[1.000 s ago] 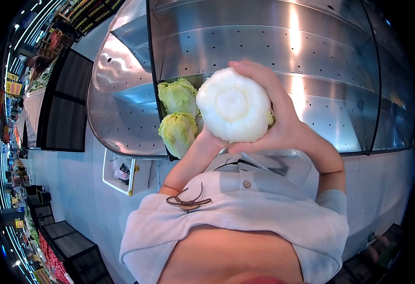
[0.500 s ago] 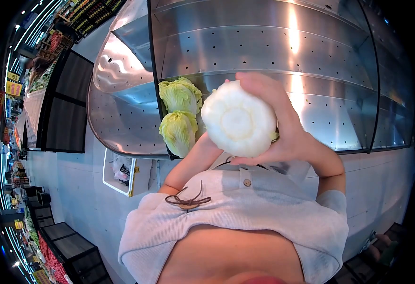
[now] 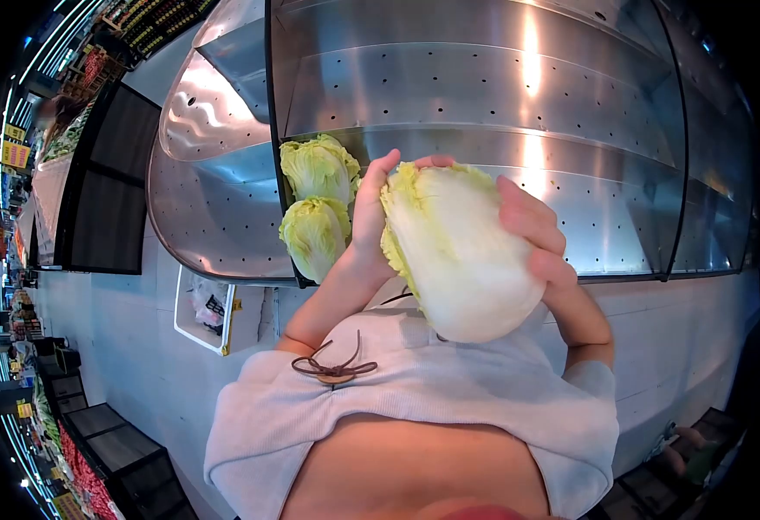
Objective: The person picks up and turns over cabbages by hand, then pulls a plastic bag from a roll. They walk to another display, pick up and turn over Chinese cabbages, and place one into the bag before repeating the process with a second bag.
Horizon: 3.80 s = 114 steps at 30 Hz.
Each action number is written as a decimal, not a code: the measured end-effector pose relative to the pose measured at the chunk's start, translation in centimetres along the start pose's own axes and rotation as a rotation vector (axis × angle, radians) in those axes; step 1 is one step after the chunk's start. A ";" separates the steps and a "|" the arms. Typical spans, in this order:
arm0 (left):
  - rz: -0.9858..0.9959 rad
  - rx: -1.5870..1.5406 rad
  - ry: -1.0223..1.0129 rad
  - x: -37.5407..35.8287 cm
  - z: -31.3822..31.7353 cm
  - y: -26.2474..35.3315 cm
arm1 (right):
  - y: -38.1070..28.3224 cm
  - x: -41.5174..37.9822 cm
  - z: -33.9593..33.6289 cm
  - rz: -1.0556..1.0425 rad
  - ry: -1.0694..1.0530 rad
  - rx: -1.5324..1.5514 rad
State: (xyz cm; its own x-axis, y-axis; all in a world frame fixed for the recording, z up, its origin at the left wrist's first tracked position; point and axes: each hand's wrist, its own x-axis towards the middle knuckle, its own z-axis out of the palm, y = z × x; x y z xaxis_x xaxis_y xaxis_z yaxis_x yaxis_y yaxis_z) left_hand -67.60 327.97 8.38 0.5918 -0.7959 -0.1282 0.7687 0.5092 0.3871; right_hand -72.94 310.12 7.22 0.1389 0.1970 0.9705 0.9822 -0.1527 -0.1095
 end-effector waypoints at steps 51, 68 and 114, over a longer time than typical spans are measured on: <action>-0.162 -0.059 -0.195 1.6 -0.8 -3.0 | -6.9 0.4 -2.4 0.222 -0.113 -0.261; -0.269 -0.495 -0.574 2.6 -3.6 -5.2 | -5.8 0.2 -1.9 0.409 0.210 -0.111; -0.194 -0.104 -0.176 1.3 -3.5 -3.9 | -5.2 -1.3 -2.9 0.936 0.434 -0.086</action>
State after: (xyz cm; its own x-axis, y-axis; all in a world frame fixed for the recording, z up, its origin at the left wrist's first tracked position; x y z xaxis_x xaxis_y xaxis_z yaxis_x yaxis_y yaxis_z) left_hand -68.99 326.13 3.49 0.3864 -0.9220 -0.0264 0.8899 0.3651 0.2734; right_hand -78.57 307.86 7.11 0.7679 -0.4001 0.5003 0.4896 -0.1371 -0.8611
